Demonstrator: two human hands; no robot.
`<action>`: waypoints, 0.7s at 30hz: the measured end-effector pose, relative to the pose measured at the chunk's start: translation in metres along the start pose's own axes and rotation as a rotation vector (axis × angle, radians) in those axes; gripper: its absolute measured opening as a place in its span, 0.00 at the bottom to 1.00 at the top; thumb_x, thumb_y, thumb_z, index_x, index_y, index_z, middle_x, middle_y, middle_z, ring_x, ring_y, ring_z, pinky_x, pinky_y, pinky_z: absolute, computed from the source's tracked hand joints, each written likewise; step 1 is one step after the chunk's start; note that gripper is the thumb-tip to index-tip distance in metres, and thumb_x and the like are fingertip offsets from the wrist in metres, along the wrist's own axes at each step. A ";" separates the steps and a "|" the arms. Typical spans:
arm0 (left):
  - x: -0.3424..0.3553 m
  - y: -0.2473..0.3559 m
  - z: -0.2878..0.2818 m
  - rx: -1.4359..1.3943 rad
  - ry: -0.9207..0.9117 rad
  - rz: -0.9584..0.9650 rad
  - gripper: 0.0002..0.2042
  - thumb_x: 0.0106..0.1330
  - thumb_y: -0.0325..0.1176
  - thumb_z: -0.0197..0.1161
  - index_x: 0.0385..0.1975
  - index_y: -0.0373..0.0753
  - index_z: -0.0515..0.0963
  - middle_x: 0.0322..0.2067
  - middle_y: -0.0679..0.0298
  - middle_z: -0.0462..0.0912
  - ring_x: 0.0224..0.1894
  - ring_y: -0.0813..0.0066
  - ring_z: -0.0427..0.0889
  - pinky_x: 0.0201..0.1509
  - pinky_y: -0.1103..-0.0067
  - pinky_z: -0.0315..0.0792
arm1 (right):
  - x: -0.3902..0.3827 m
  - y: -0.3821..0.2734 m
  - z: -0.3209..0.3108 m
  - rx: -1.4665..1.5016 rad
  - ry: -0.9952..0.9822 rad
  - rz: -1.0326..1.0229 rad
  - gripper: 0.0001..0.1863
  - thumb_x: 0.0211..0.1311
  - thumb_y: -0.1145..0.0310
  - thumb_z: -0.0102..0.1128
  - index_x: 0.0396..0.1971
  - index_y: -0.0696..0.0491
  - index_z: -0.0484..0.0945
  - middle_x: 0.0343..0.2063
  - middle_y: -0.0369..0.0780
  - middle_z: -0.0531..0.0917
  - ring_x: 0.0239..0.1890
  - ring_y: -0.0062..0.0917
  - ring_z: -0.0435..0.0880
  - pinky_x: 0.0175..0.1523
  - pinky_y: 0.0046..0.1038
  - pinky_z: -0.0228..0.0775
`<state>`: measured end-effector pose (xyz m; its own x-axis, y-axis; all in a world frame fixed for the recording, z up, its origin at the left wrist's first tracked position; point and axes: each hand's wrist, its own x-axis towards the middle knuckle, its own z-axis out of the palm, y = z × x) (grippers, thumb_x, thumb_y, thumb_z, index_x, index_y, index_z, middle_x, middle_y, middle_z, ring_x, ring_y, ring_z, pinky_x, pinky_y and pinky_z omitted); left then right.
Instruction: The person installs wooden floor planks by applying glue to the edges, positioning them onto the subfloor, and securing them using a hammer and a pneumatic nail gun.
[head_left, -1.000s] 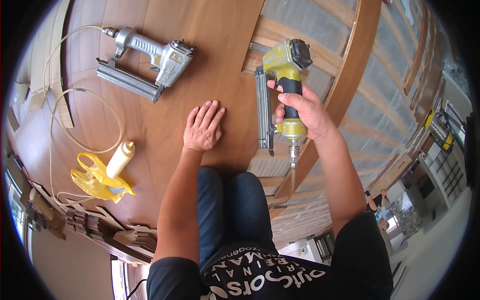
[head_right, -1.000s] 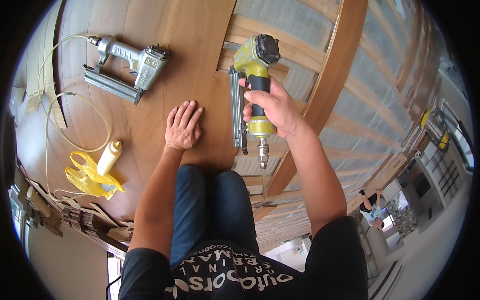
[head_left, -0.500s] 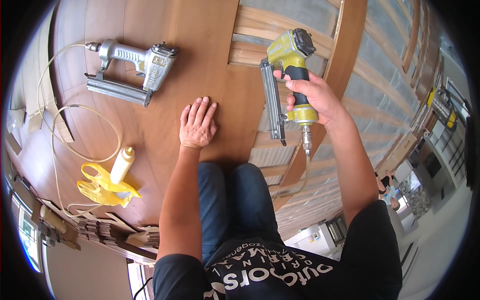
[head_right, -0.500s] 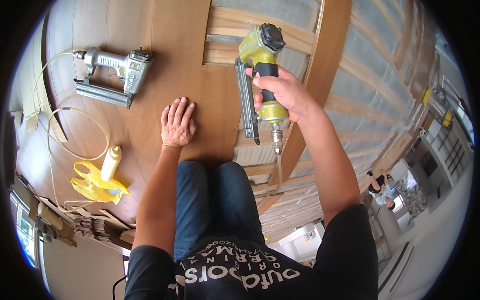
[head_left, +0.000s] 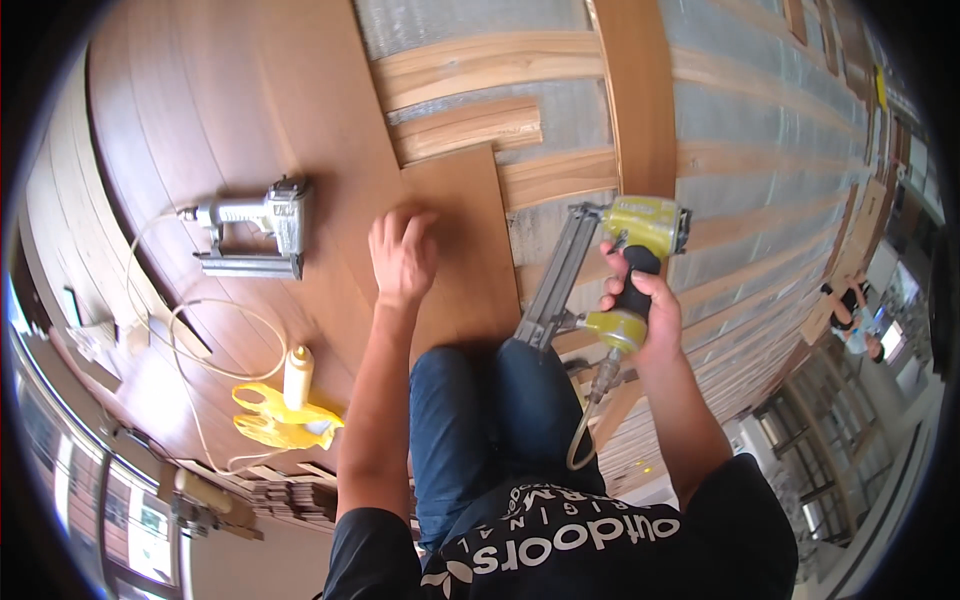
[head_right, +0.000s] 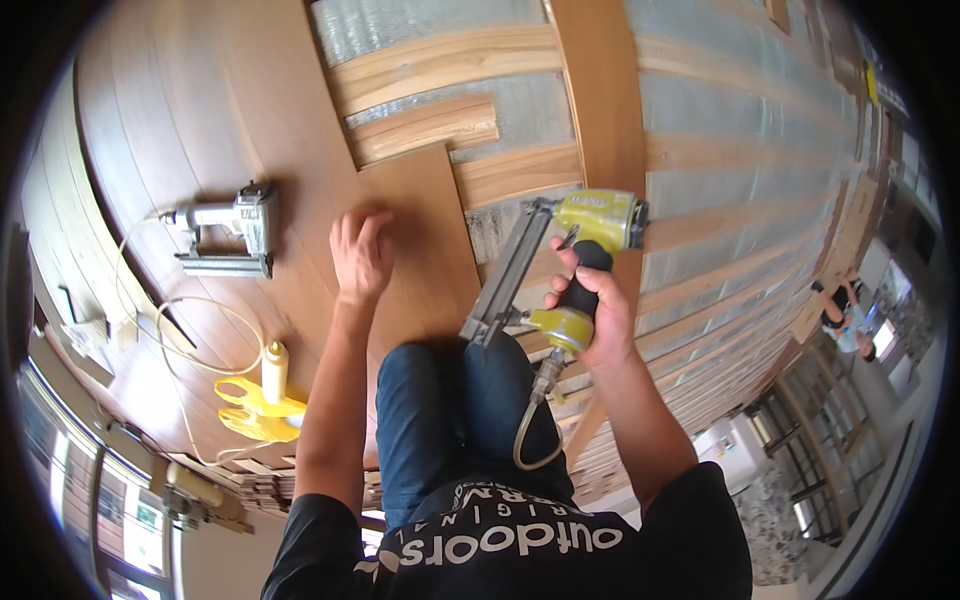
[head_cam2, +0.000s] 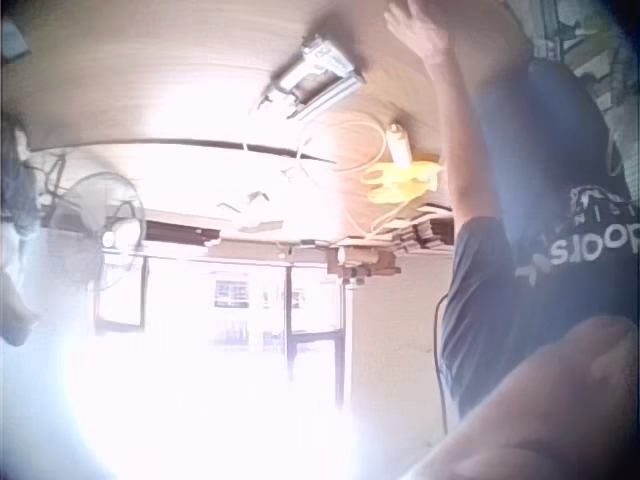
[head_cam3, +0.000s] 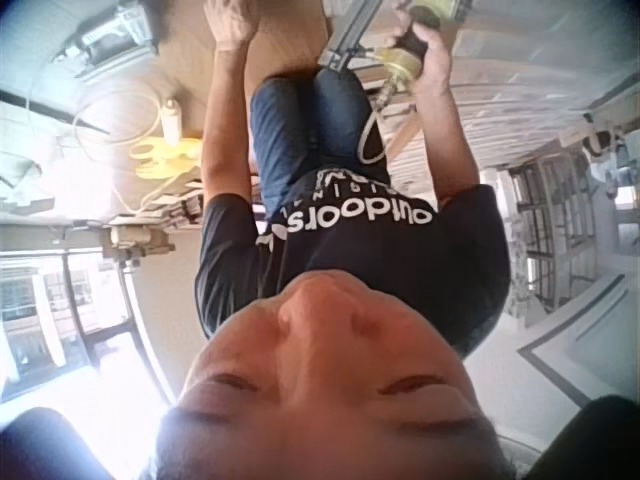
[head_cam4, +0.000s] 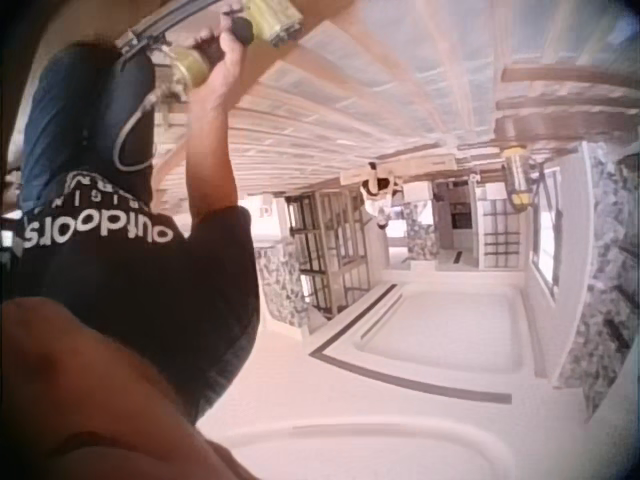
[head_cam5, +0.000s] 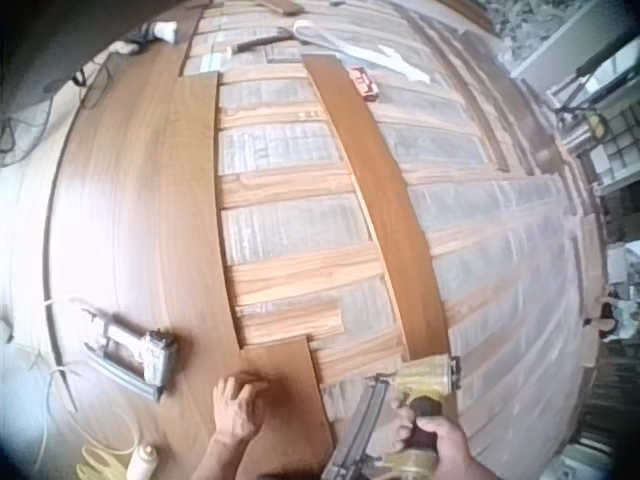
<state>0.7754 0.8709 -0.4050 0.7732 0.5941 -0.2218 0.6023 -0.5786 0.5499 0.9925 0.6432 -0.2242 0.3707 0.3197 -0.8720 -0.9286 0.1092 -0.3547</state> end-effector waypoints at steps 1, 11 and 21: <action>0.043 0.010 -0.011 -0.053 -0.207 0.017 0.18 0.59 0.27 0.61 0.51 0.47 0.80 0.57 0.59 0.78 0.59 0.58 0.76 0.64 0.64 0.67 | -0.004 0.012 -0.004 0.175 0.032 0.044 0.22 0.66 0.72 0.55 0.60 0.56 0.72 0.66 0.43 0.76 0.39 0.23 0.80 0.46 0.32 0.82; 0.179 0.049 0.051 0.197 0.041 0.318 0.22 0.66 0.36 0.57 0.61 0.55 0.78 0.73 0.51 0.62 0.76 0.47 0.57 0.79 0.54 0.46 | 0.052 0.108 0.041 0.356 0.035 -0.091 0.34 0.63 0.73 0.58 0.69 0.59 0.62 0.72 0.41 0.68 0.31 0.23 0.78 0.42 0.36 0.79; 0.177 0.062 0.053 0.247 -0.056 0.350 0.27 0.61 0.34 0.56 0.64 0.52 0.75 0.75 0.46 0.56 0.77 0.41 0.51 0.78 0.51 0.42 | 0.063 0.107 0.058 0.522 0.117 -0.048 0.33 0.62 0.81 0.56 0.68 0.59 0.62 0.69 0.46 0.71 0.28 0.25 0.82 0.39 0.36 0.83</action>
<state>0.9600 0.9108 -0.4526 0.9448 0.3109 -0.1034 0.3260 -0.8601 0.3924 0.9152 0.7292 -0.2978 0.3850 0.1992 -0.9012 -0.7848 0.5844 -0.2061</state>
